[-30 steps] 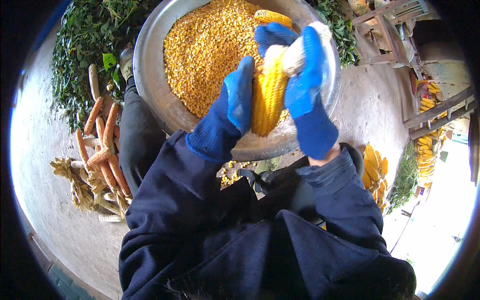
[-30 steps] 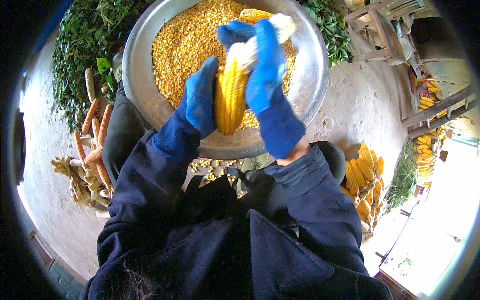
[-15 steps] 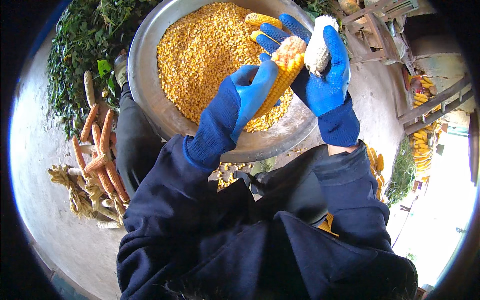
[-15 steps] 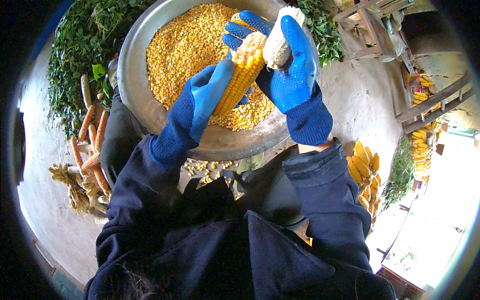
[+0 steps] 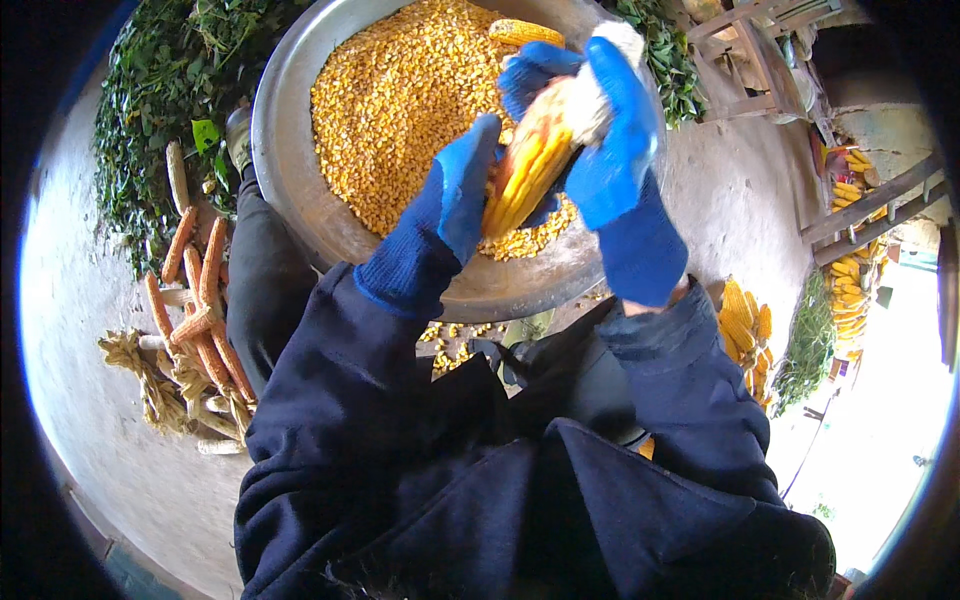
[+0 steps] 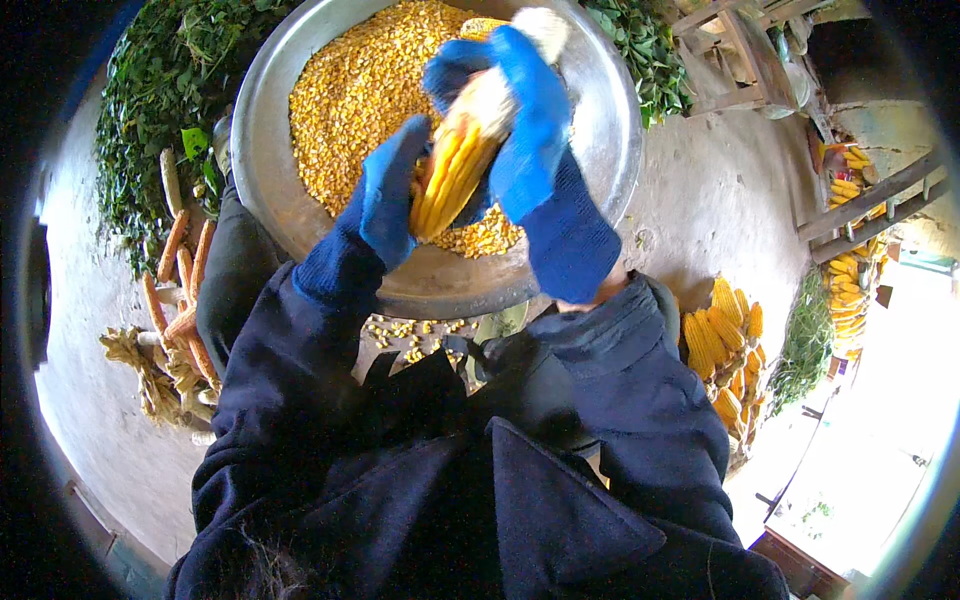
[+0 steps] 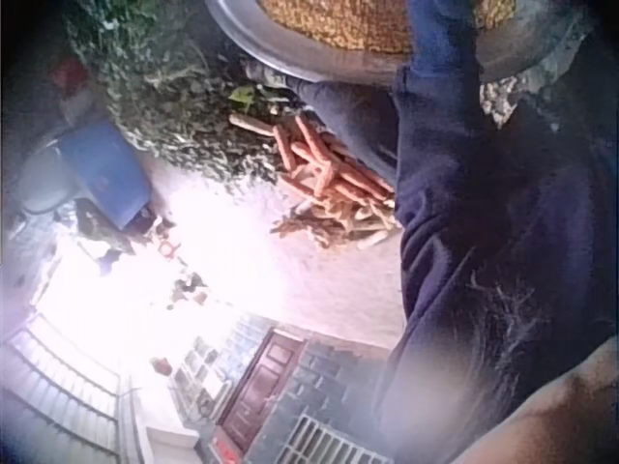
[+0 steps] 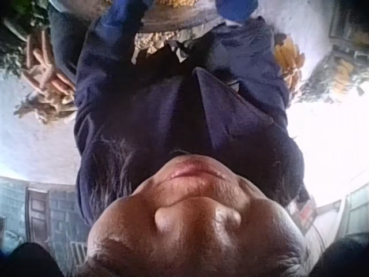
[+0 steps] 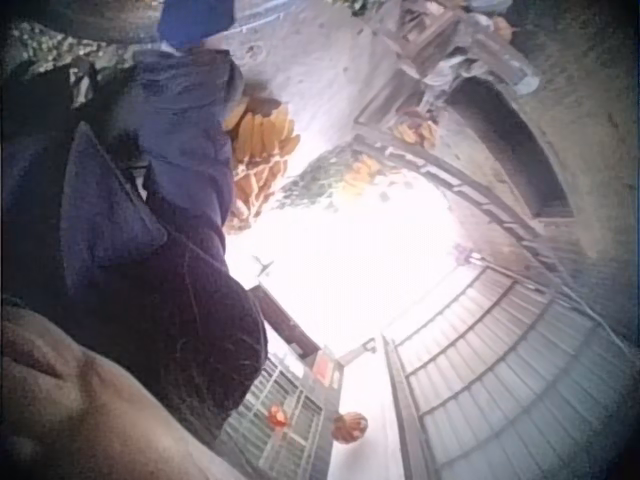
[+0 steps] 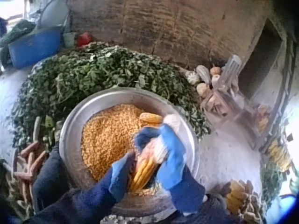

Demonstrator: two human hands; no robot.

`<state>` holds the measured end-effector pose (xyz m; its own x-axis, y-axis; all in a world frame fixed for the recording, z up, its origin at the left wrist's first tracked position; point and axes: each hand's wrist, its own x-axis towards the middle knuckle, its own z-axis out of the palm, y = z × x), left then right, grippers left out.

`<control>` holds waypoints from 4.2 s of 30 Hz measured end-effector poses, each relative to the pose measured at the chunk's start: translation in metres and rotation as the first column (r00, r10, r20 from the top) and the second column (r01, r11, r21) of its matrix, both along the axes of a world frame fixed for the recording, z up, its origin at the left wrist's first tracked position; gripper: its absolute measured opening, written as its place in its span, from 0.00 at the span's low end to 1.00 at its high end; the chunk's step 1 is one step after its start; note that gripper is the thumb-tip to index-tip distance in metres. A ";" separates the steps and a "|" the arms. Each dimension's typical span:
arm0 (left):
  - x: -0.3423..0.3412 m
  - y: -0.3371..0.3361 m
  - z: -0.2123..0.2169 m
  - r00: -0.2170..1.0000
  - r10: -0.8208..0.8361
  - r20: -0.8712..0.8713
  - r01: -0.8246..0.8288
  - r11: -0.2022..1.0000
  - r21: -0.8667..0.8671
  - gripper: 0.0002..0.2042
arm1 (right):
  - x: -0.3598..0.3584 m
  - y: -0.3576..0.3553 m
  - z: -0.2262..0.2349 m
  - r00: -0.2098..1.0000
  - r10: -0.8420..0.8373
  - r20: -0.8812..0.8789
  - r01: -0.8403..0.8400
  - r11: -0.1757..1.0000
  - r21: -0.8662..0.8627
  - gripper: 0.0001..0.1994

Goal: The person shucks corn cobs by hand, removing kernels into a large metal bowl. The person holds each cob with gloved hands and rubs the kernels off into the bowl, then sets the stripped cob aside.

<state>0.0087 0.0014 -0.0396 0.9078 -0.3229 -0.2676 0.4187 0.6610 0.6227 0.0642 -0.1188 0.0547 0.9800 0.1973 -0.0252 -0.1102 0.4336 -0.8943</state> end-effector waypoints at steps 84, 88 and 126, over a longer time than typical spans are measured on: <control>0.020 -0.021 -0.011 0.779 0.350 0.520 -0.616 0.580 0.533 0.29 | 0.045 -0.053 -0.041 0.940 -0.277 -0.198 0.293 0.955 0.052 0.36; 0.004 -0.021 0.031 0.602 -0.207 0.771 -0.730 0.250 0.636 0.35 | 0.039 -0.040 -0.039 0.936 -0.246 -0.250 0.278 0.955 0.103 0.35; -0.023 0.014 0.079 0.951 -0.310 0.000 0.299 0.919 0.256 0.20 | 0.007 -0.042 0.002 0.909 0.377 0.180 -0.316 0.903 -0.292 0.27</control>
<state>-0.0146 0.0157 0.0390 0.7876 -0.5129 -0.3414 0.5468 0.3265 0.7710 0.0709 -0.1612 0.0564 0.8349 0.5420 0.0954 0.0066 0.1634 -0.9865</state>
